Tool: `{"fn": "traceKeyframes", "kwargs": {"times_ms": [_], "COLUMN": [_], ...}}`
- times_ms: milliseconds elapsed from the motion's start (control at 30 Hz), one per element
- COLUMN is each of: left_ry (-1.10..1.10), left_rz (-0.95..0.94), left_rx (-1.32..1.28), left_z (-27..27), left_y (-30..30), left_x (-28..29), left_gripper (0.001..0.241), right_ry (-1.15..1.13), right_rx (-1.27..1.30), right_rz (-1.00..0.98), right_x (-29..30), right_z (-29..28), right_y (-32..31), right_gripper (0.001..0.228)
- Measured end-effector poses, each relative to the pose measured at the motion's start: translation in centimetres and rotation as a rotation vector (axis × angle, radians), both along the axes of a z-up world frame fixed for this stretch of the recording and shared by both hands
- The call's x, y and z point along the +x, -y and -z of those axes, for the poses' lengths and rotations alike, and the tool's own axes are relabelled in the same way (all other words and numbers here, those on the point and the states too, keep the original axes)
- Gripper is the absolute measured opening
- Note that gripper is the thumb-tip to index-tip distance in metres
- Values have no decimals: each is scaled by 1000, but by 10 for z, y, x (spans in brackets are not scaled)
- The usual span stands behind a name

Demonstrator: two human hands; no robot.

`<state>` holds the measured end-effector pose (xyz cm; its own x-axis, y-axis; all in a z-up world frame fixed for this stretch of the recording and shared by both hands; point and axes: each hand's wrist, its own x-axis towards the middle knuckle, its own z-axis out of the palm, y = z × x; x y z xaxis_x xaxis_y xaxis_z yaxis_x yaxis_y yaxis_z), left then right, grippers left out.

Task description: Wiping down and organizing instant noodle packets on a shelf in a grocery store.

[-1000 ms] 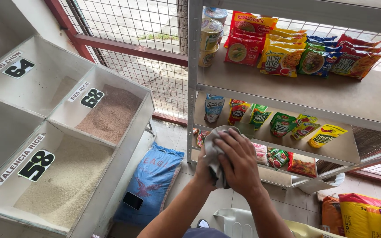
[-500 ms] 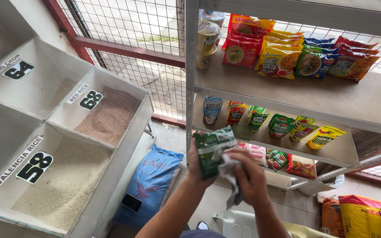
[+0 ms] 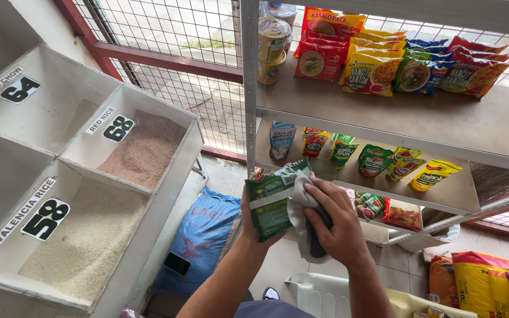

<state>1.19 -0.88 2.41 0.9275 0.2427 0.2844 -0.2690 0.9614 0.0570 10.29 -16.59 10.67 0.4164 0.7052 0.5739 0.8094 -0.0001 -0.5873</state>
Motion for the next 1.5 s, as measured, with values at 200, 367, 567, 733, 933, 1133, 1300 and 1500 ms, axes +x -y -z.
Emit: {"fn": "traceKeyframes", "kwargs": {"times_ms": [200, 367, 567, 733, 933, 1133, 1300, 1500], "left_ry": [-173, -93, -193, 91, -121, -199, -330, -92], "left_rz": [-71, -52, -78, -33, 97, -1, -90, 112], "left_rx": [-14, 48, 22, 9, -96, 32, 45, -26], "left_z": [-6, 1, -36, -13, -8, 1, 33, -17], "left_y": [2, 10, 2, 1, 21, 13, 12, 12], "left_x": [-3, 6, 2, 8, 24, 26, 29, 21], "left_gripper": [83, 82, 80, 79, 79, 74, 78, 79], "right_ry": [-178, -3, 20, -123, 269, 291, 293, 390], "right_rx": [2, 126, -46, -112, 31, -36, -26, 11], "right_rz": [101, 108, 86, 155, 4, 69, 141, 61], "right_x": [19, 8, 1, 4, -24, -3, -18, -28], "right_z": [11, -10, -6, 3, -6, 16, 21, 27], "right_y": [11, -6, 0, 8, -13, -17, -22, -20], "right_gripper": [42, 40, 43, 40, 43, 52, 43, 44]}}
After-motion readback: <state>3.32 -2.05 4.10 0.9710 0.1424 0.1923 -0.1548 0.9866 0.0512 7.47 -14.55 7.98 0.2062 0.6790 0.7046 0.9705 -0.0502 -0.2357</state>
